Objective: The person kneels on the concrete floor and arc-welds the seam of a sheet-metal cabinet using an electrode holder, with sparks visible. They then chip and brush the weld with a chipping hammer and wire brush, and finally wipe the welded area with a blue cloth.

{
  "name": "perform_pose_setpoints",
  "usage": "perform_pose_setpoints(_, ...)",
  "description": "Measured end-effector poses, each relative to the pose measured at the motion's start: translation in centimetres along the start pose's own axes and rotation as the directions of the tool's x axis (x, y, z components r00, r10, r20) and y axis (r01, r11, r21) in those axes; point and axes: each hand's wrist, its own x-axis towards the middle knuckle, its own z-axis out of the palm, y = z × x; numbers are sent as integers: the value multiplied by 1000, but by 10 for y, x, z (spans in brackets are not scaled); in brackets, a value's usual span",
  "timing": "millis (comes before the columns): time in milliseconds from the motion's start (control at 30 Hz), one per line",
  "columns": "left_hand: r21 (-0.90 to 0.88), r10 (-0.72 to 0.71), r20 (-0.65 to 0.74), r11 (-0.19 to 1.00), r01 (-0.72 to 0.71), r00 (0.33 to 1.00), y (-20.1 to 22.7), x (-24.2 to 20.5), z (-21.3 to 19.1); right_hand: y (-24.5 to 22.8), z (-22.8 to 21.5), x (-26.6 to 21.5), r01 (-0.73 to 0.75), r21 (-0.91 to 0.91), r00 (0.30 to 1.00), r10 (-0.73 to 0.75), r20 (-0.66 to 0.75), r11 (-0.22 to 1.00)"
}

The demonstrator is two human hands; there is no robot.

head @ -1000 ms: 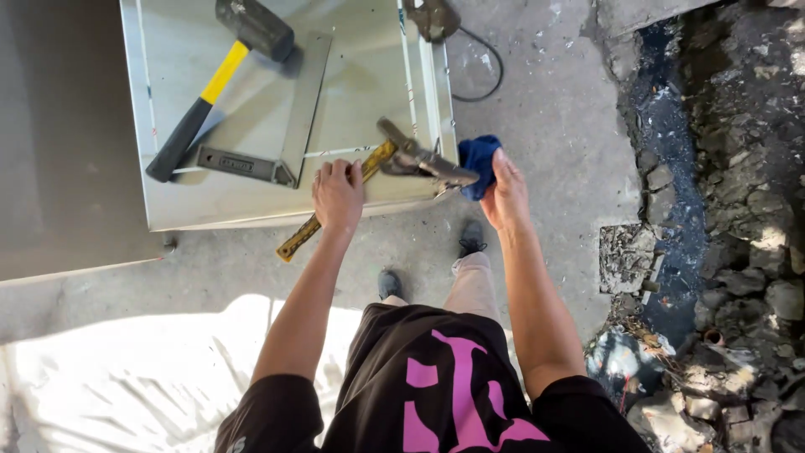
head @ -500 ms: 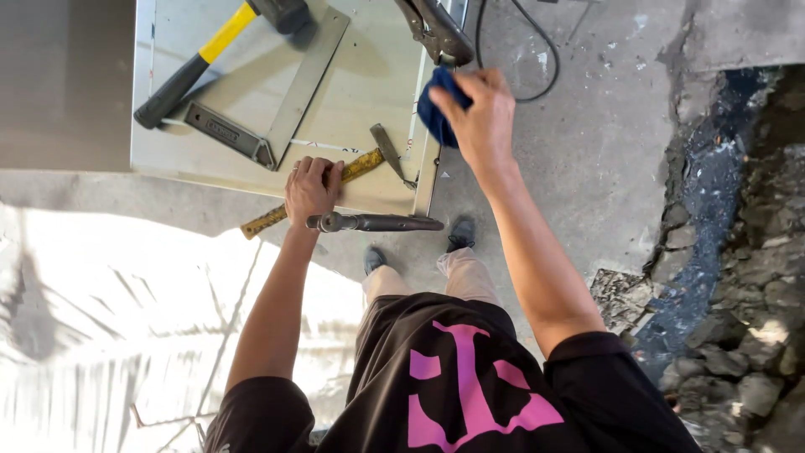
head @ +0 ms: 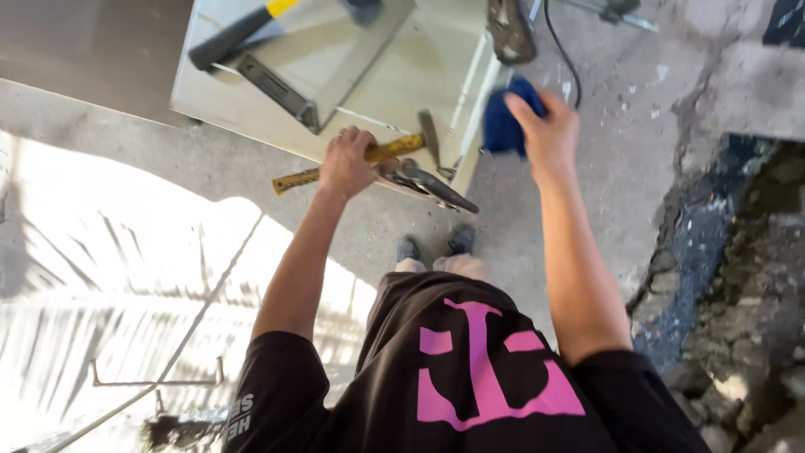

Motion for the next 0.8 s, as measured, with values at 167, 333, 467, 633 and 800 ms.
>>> perform_pose_setpoints(167, -7, -18, -65, 1000, 17, 998, -31, -2, 20, 45, -29, -102, -626, 219, 779, 610, 143, 748)
perform_pose_setpoints(333, -32, -141, -228, 990, 138, 963, -52, 18, 4, 16, 41, -170, -145, -492, 786, 402, 470, 858)
perform_pose_setpoints(467, 37, -175, -238, 981, 189, 955, -60, 35, 13, -59, 125, -151, 72, -439, 828, 192, 527, 896)
perform_pose_setpoints(633, -67, -136, -314, 990, 121, 940, -39, 21, -29, -125, 132, -137, 251, -324, 871, -68, 486, 912)
perform_pose_setpoints(800, -689, -392, -87, 688, 229, 916, 51, -15, -115, -163, 38, -144, 164, -193, 533, 77, 843, 967)
